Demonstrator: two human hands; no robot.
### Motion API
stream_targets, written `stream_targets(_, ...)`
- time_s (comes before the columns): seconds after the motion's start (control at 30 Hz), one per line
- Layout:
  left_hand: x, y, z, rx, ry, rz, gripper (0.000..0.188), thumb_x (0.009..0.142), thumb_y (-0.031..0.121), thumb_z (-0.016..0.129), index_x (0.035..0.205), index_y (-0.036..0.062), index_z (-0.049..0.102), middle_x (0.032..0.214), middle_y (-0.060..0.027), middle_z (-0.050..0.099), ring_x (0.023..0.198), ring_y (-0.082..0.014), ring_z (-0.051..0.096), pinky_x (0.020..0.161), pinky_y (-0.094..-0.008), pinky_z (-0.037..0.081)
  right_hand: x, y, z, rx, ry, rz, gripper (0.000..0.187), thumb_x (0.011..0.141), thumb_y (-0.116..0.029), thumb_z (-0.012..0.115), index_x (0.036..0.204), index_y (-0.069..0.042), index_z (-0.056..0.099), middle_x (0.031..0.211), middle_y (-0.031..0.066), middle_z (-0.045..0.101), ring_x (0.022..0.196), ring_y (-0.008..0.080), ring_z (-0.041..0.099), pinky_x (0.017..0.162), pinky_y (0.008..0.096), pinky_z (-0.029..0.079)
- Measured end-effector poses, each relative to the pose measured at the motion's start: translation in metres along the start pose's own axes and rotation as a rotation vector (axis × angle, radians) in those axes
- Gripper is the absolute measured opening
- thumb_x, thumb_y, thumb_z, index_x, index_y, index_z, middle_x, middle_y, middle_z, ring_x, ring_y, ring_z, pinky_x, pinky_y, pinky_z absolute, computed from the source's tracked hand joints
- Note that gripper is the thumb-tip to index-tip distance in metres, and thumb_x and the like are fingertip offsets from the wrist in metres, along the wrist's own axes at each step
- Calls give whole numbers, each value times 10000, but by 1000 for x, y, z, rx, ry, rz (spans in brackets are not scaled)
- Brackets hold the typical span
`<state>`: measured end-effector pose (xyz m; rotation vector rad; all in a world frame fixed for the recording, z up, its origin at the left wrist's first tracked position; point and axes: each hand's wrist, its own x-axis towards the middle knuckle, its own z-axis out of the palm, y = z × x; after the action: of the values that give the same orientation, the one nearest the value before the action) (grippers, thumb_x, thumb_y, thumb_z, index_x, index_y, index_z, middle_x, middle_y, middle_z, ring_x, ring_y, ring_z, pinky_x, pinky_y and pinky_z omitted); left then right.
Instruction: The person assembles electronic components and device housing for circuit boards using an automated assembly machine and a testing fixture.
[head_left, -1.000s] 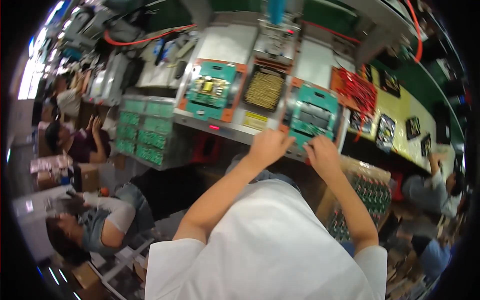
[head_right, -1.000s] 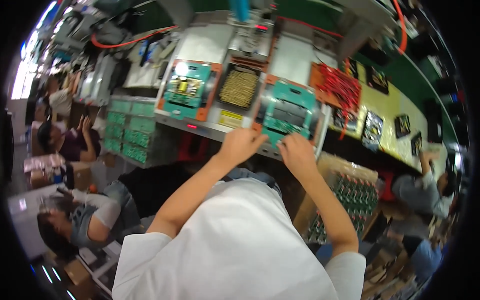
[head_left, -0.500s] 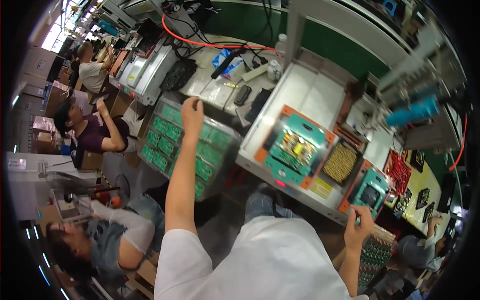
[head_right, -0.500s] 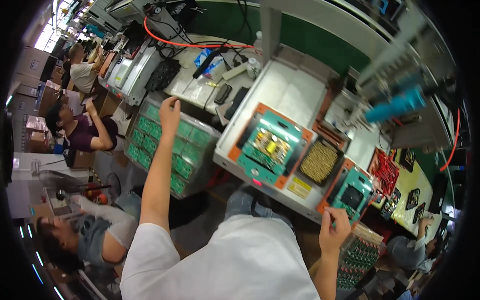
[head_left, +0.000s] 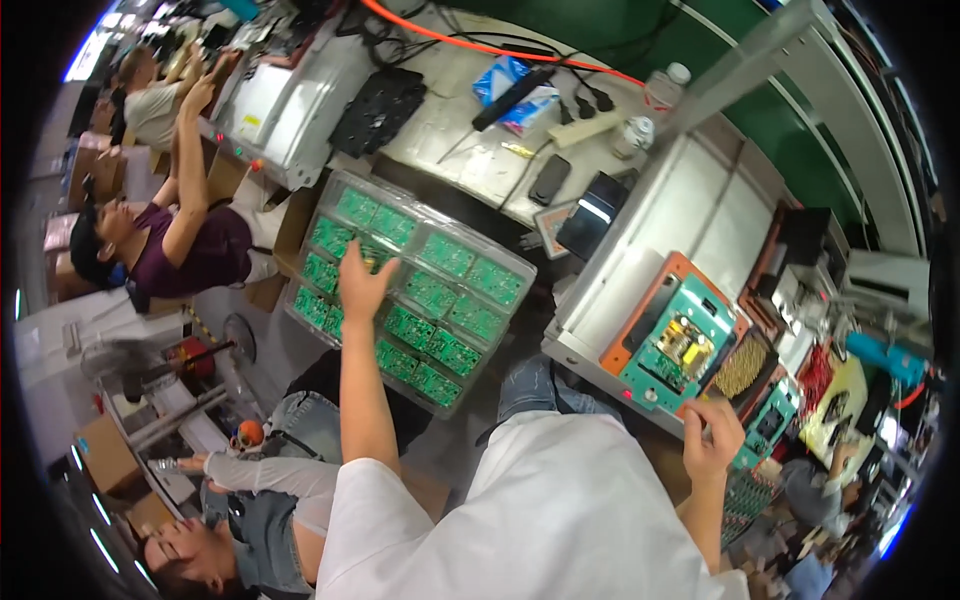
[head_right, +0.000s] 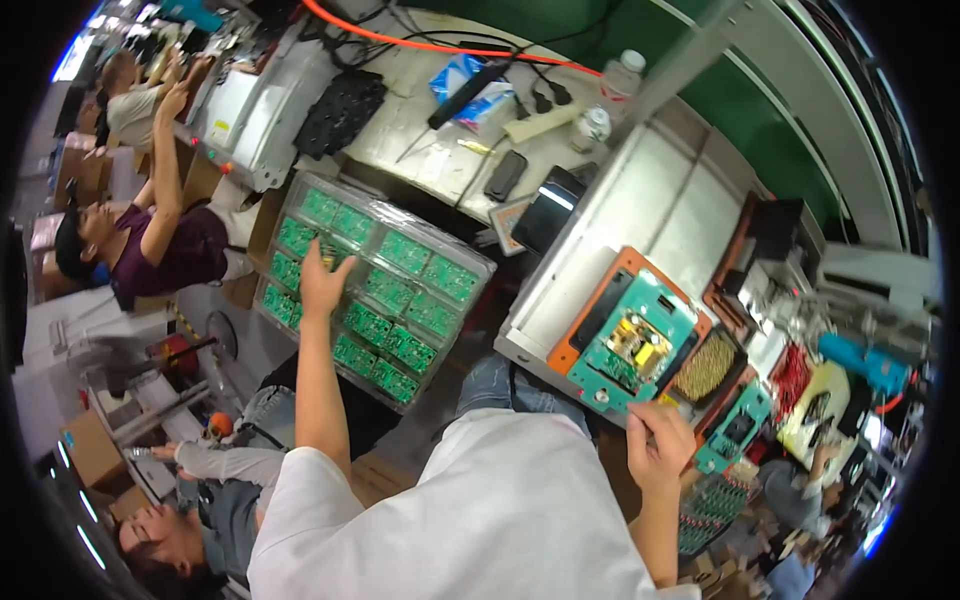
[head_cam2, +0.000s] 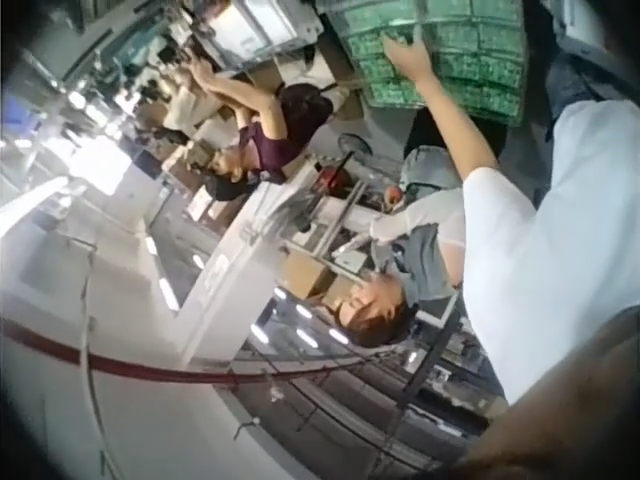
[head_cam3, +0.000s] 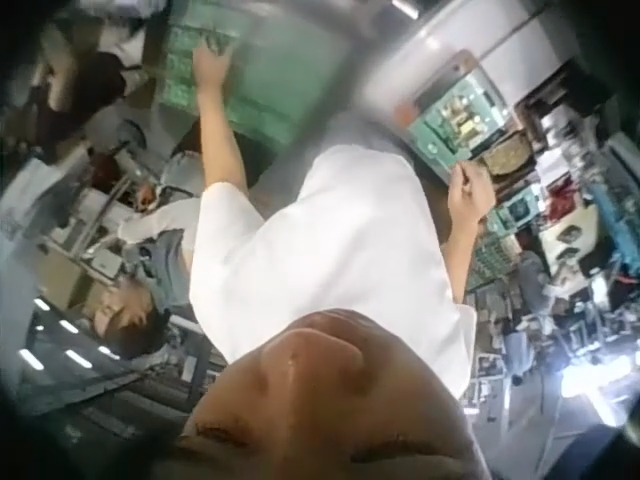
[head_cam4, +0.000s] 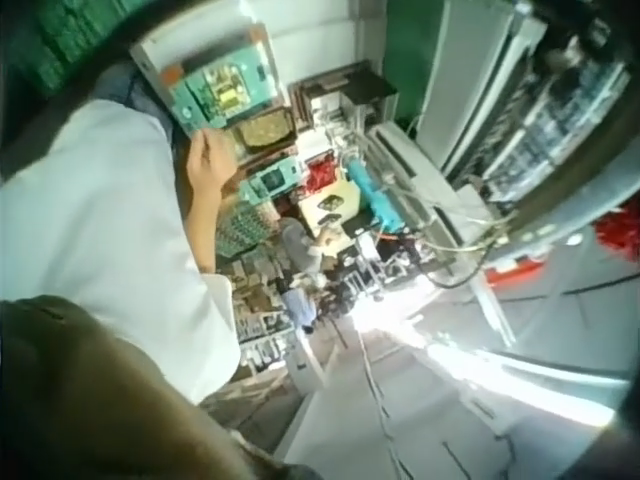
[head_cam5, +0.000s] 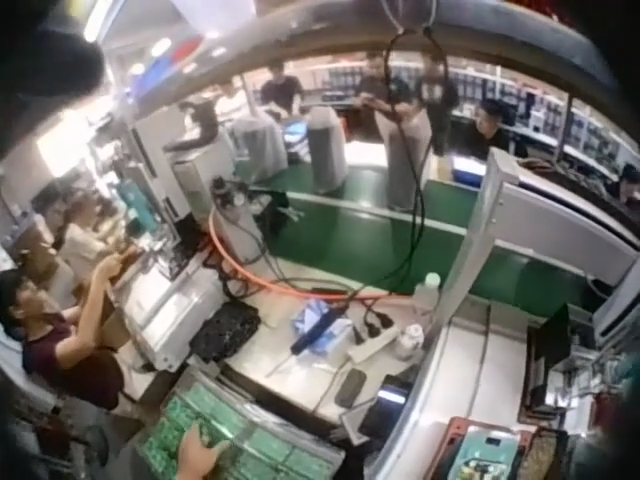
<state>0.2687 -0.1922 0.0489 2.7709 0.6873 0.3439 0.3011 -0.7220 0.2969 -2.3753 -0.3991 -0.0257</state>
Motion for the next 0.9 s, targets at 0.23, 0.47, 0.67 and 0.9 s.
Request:
stream_targets(0.23,45,-63,-104,-815,-66,-522,335,961,241,660,1098,-65,658,985,-117,692,945,-216,680,883,-347,556,5,-36,33,209,-11,-49,170,806,-22,750,974,-35,726,873,105,693,764,253,670,669,355,540)
stream_targets(0.47,-66,282,-116,-1604,-825,-273,393,978,242,620,1272,-4,530,1221,-138,620,1117,-250,636,904,-396,570,-5,-56,25,251,75,-5,499,800,-109,790,1262,-36,617,1124,128,622,1021,322,615,908,380,519)
stream_targets(0.67,-116,417,-82,-1329,-984,176,473,900,46,686,1349,10,542,1246,-101,593,1133,-189,586,942,-327,488,-63,60,-32,-55,225,119,423,769,-90,780,1164,-26,641,1095,150,639,1008,332,622,871,391,520)
stream_targets(0.9,-147,436,-21,-736,-528,924,381,838,111,760,1188,31,633,1190,-116,615,1111,-331,569,941,-419,464,-62,155,-14,8,60,112,376,816,-111,749,1166,-39,632,1065,135,598,992,337,606,849,400,509)
